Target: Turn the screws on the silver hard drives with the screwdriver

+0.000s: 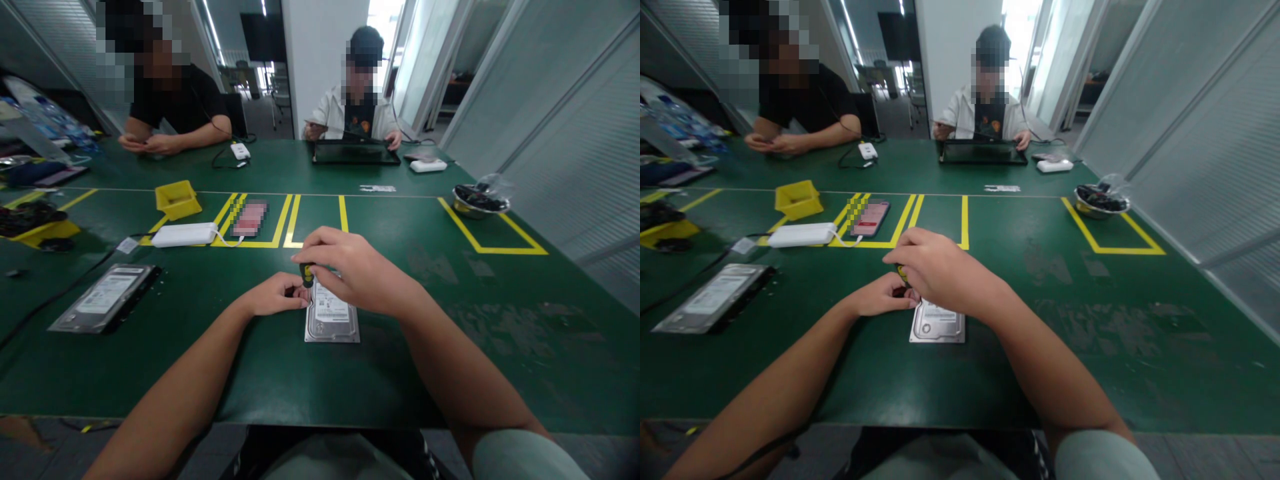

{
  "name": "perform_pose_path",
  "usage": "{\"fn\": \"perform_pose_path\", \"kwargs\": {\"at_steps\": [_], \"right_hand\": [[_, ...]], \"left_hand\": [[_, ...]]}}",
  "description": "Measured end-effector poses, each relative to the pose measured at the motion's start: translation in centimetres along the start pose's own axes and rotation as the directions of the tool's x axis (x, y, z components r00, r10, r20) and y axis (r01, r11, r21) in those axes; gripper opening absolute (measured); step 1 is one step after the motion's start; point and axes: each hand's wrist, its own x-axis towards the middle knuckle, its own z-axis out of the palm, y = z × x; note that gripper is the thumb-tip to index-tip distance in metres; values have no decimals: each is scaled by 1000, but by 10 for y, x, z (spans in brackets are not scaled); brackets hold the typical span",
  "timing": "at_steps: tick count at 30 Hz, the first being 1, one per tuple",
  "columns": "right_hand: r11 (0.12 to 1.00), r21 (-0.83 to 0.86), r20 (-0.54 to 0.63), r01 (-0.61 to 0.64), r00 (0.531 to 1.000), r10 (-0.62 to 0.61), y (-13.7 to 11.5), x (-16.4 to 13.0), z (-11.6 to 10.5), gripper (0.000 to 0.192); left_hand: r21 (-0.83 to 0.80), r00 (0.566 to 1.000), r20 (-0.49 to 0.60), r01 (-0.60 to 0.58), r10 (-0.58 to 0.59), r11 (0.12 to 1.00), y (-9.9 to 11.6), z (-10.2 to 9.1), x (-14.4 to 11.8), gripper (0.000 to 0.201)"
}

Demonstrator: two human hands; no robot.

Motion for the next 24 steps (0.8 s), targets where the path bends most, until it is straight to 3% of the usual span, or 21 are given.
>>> {"fn": "perform_pose_path", "kwargs": {"at_steps": [12,18,24], "right_hand": [[999,-11,14,44,999,-43,-1,3,0,22],[998,-55,27,-17,999,18,-3,4,1,14],[1000,-8,1,24,1000,-24,-3,0,0,22]], "left_hand": [[-30,1000,1,-21,21,999,-5,2,0,29],[0,1000,-9,-29,29,1000,-6,2,0,26],[-2,999,-12,-48,48,999,-4,1,0,27]]}}
